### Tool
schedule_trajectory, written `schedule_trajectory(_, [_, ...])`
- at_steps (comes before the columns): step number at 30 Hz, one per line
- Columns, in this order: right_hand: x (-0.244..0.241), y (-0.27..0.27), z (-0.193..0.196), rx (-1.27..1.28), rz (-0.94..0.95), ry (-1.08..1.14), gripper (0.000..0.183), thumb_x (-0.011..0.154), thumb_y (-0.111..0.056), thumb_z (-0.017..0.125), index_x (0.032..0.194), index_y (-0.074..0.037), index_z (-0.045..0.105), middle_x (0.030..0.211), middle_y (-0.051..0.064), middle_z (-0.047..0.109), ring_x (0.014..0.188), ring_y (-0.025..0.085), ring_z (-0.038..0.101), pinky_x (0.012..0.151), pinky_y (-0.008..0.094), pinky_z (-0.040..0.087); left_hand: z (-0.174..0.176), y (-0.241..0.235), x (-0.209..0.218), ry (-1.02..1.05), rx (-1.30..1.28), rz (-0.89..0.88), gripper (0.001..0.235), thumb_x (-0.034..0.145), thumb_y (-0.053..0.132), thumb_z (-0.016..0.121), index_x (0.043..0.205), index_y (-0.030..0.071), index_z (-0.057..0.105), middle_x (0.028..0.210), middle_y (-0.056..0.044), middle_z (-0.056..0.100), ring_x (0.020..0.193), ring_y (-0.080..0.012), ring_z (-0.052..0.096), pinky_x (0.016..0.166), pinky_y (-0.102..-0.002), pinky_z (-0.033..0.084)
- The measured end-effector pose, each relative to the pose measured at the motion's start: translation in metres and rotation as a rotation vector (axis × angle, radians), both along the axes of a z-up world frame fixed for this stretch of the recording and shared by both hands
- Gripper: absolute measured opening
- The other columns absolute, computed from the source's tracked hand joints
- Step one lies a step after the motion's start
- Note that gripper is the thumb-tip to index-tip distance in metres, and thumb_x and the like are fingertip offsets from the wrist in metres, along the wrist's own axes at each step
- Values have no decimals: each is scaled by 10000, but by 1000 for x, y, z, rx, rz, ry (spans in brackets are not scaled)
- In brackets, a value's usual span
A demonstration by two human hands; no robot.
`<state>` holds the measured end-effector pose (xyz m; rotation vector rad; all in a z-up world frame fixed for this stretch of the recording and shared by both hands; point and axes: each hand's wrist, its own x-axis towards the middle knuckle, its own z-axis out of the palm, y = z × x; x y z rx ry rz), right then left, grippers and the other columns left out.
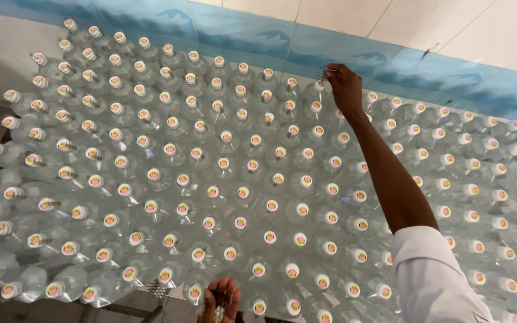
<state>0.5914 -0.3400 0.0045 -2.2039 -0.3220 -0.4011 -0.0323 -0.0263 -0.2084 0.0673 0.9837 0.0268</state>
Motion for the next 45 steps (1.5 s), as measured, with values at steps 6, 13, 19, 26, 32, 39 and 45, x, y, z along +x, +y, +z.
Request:
schedule_trajectory(6, [35, -26, -45, -135, 110, -74, 231, 1135, -155, 711, 1297, 3, 758, 1174, 175, 820, 1089, 342, 798, 823, 455, 640, 62, -17, 23, 155, 84, -6, 425, 1163, 403, 395, 1479, 135, 489, 1687, -89, 513, 1631, -290, 435, 1250, -528, 433])
schedule_trajectory(13, [25, -32, -18, -138, 248, 73, 199, 1148, -133, 676, 1296, -20, 747, 1200, 127, 816, 1064, 279, 788, 859, 388, 612, 31, -21, 9, 44, 27, -22, 427, 1171, 412, 364, 1504, 177, 493, 1674, -61, 522, 1658, -307, 409, 1289, -561, 379])
schedule_trajectory(19, [12, -29, 11, -141, 287, 333, 207, 1053, -112, 755, 1251, -117, 693, 1290, 87, 777, 1262, 266, 736, 1037, 443, 612, 46, -24, 10, 98, 56, 5, 429, 1190, 372, 334, 1509, 123, 477, 1682, -102, 513, 1670, -342, 396, 1283, -579, 390])
schedule_trajectory(26, [26, -27, 9, -229, 186, 472, 408, 961, -234, 870, 1297, -121, 669, 1171, 80, 818, 1149, 246, 770, 759, 408, 579, 9, -25, -2, 41, 74, 13, 427, 1174, 404, 389, 1478, 138, 529, 1625, -95, 562, 1627, -348, 448, 1210, -607, 449])
schedule_trajectory(32, [40, -30, 0, -314, 258, 444, 413, 965, -249, 871, 1304, -101, 687, 1259, 133, 767, 1187, 301, 722, 923, 458, 580, 6, -29, 0, 33, 53, 24, 452, 1189, 409, 351, 1515, 141, 512, 1644, -85, 544, 1632, -347, 435, 1249, -591, 417])
schedule_trajectory(39, [33, -28, 15, -318, 226, 567, 378, 968, -373, 850, 1211, -146, 670, 1290, 72, 725, 1187, 263, 664, 934, 430, 508, 15, -33, 3, 48, 61, 46, 443, 1177, 385, 367, 1501, 124, 520, 1663, -101, 539, 1629, -374, 437, 1239, -584, 447])
schedule_trajectory(45, [48, -37, -11, -460, 340, 459, 428, 1059, -412, 729, 1325, -82, 667, 1249, 95, 687, 1179, 315, 636, 913, 465, 476, 36, -40, 13, 66, 72, 25, 438, 1180, 407, 372, 1485, 123, 507, 1634, -110, 558, 1628, -352, 452, 1214, -562, 464])
